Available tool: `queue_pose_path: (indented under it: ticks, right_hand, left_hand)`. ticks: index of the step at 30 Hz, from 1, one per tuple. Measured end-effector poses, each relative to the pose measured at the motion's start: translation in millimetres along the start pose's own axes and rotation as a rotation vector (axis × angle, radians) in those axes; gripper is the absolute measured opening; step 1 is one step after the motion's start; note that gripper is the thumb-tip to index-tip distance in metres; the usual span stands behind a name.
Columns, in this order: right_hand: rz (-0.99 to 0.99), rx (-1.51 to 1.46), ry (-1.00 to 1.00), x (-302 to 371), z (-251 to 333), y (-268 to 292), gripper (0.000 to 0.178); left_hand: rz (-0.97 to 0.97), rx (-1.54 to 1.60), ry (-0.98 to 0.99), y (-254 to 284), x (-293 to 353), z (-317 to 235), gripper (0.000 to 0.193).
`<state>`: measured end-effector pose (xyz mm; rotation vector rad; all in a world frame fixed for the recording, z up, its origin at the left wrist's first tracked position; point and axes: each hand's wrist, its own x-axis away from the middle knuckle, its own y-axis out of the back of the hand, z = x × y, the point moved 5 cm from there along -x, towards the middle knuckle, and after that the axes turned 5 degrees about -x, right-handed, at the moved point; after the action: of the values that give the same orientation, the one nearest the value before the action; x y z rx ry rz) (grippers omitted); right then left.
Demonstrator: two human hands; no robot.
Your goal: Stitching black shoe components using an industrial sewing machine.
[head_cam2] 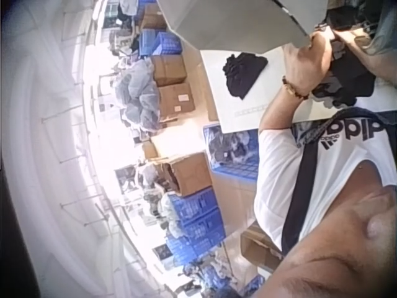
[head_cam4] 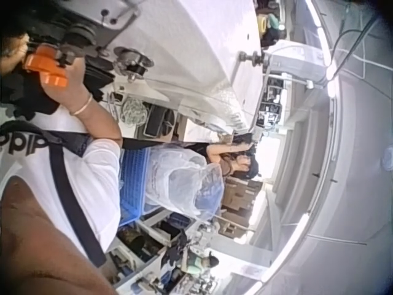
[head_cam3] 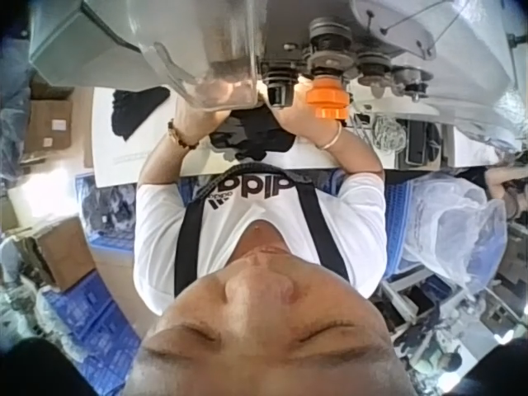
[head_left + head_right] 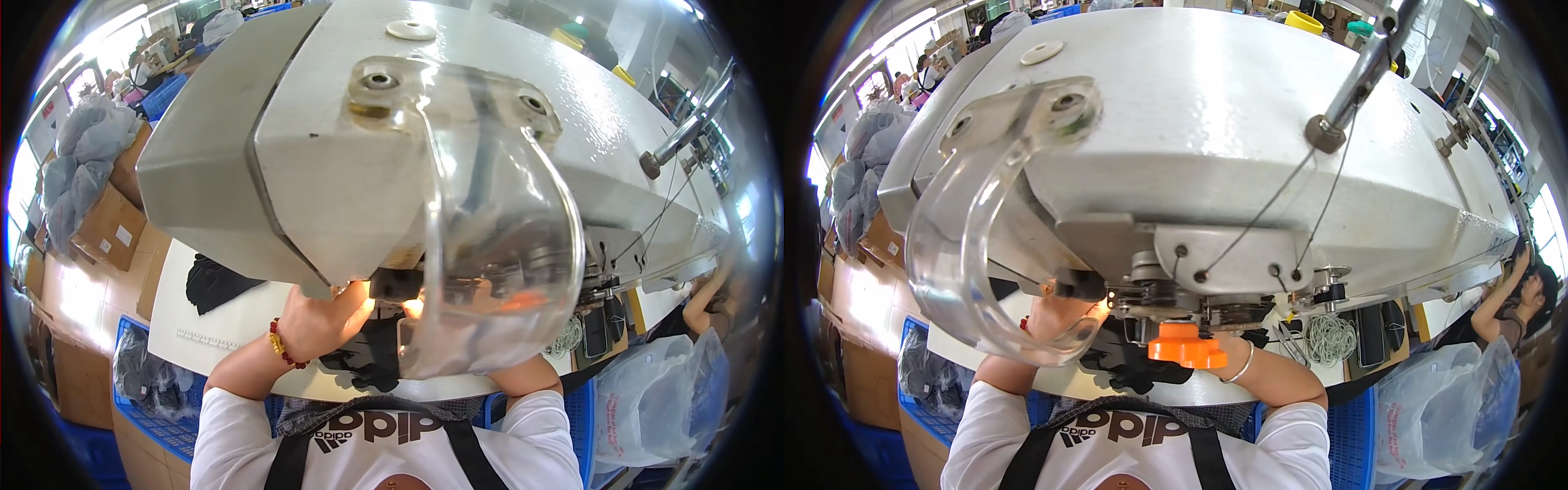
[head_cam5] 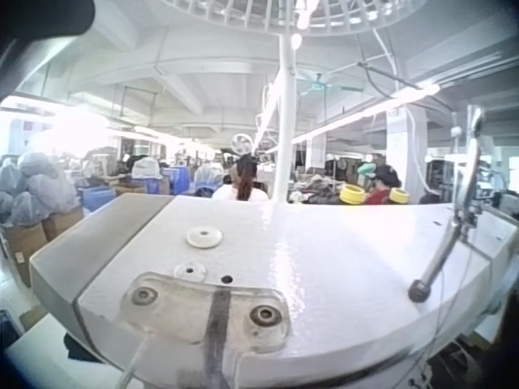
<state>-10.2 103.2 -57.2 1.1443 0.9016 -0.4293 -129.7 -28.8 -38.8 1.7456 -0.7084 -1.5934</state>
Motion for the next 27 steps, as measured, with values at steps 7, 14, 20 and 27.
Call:
queue_pose_path:
  ticks: [7,14,20,27]
  right_hand:
    - [0.018,0.033,-0.027,-12,9,12,0.016]
    - [0.129,-0.015,-0.235,-7,7,54,0.023]
    - [0.163,0.102,-0.385,-11,15,118,0.009]
    - [0.566,0.312,-0.775,104,2,64,0.032]
  left_hand:
    - [-0.125,0.073,-0.078,7,-1,2,0.026]
    - [-0.179,0.372,0.188,8,-5,36,0.022]
    - [-0.216,0.311,0.128,-42,-17,97,0.017]
    - [-0.224,0.227,0.037,-78,-11,119,0.014]
